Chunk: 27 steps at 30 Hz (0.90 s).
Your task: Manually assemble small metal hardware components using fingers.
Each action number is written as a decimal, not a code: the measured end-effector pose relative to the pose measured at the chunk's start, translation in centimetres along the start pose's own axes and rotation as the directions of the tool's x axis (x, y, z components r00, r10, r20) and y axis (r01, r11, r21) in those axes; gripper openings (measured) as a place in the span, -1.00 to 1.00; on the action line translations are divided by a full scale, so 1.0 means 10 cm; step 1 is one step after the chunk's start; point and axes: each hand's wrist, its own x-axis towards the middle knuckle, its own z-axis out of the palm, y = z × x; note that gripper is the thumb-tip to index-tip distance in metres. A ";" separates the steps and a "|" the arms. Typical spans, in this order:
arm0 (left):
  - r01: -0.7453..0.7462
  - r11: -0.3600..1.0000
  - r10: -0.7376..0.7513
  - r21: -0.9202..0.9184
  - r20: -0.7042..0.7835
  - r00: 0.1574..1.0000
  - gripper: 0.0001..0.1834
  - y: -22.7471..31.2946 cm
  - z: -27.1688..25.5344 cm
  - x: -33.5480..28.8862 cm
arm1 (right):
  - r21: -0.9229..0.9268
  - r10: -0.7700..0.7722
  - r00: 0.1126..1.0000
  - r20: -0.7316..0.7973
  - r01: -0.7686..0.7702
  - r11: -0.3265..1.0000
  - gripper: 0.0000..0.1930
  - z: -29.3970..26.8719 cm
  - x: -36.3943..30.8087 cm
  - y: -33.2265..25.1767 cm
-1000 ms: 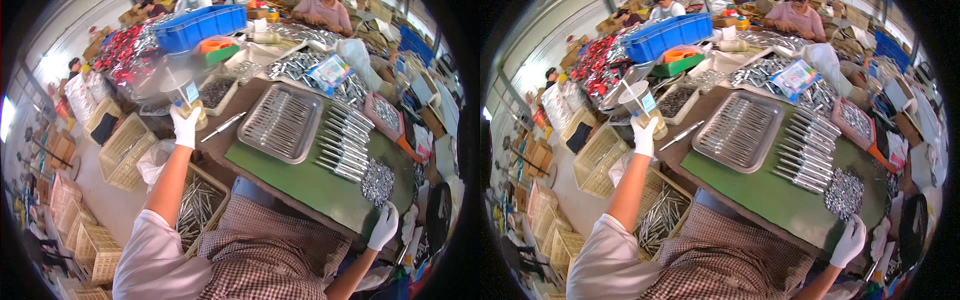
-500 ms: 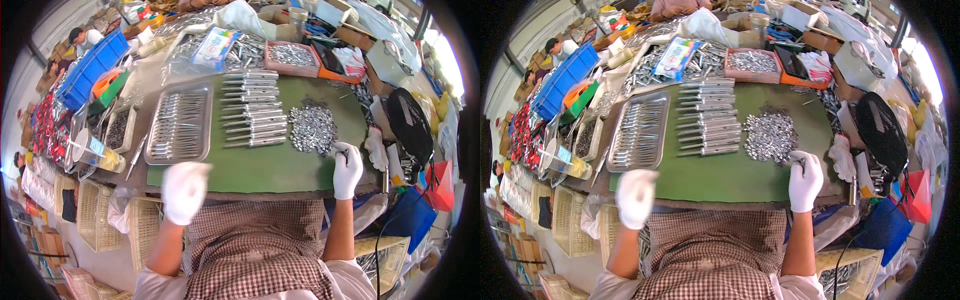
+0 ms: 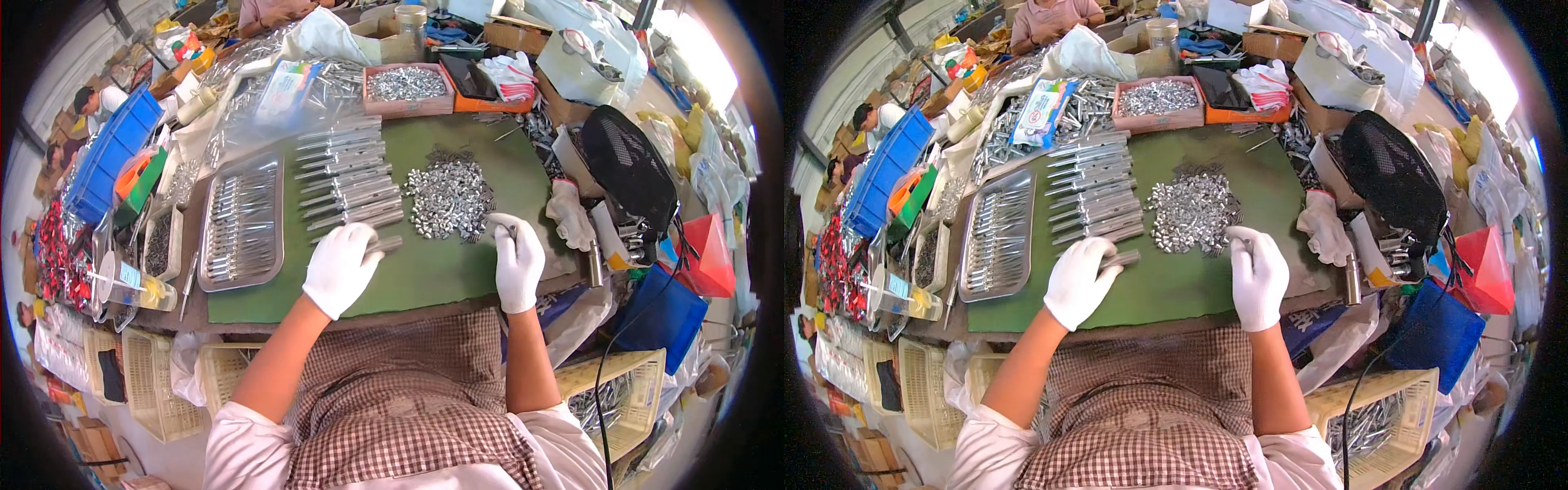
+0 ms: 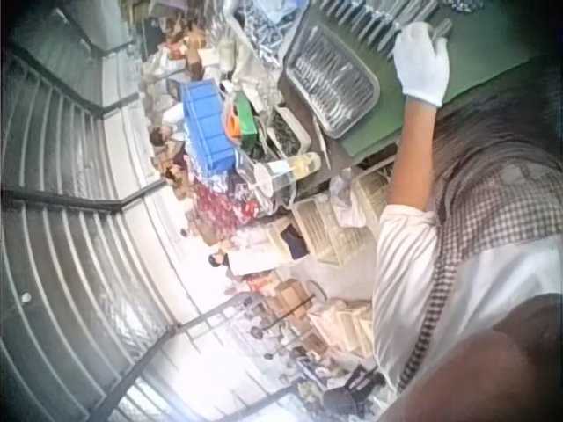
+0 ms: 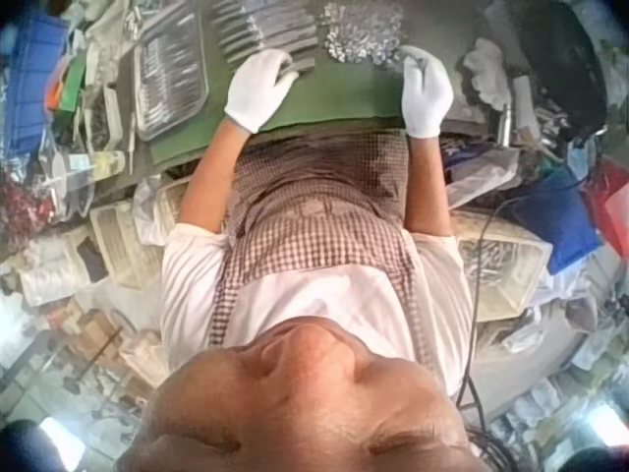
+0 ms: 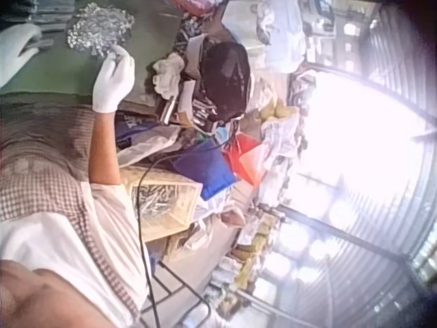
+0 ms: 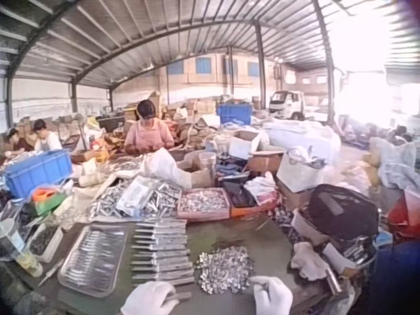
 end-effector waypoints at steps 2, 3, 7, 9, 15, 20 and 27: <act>-0.007 0.999 0.005 -0.051 -0.043 0.999 -0.72 -0.03 -0.04 -0.06 | 0.014 -0.021 1.000 0.015 0.021 1.000 -0.82 0.00 -0.01 -0.02; -0.014 0.995 0.005 -0.103 -0.087 0.996 -0.70 -0.04 -0.07 -0.07 | 0.017 -0.022 1.000 0.013 0.022 1.000 -0.82 0.00 -0.03 -0.07; -0.062 0.998 0.061 -0.020 -0.064 0.996 -0.65 -0.01 -0.14 -0.12 | 0.026 -0.129 0.956 0.263 0.126 0.992 -0.76 0.18 -0.08 -0.39; -0.070 0.997 0.068 -0.022 -0.077 0.995 -0.67 0.02 -0.16 -0.15 | 0.018 -0.217 0.929 0.300 0.222 0.975 -0.70 0.43 -0.03 -0.53; -0.161 0.987 0.159 -0.003 -0.146 0.977 -0.67 0.03 -0.12 -0.14 | -0.308 -0.020 0.878 0.479 0.189 0.932 -0.59 1.02 0.31 -0.44; -0.119 0.993 0.121 0.018 -0.117 0.986 -0.61 0.08 -0.17 -0.24 | -0.339 -0.059 0.882 0.467 0.240 0.910 -0.63 1.09 0.27 -0.47; -0.085 0.995 0.079 -0.048 -0.130 0.988 -0.64 0.10 -0.14 -0.29 | -0.229 -0.167 0.907 0.387 0.269 0.936 -0.67 0.90 0.13 -0.54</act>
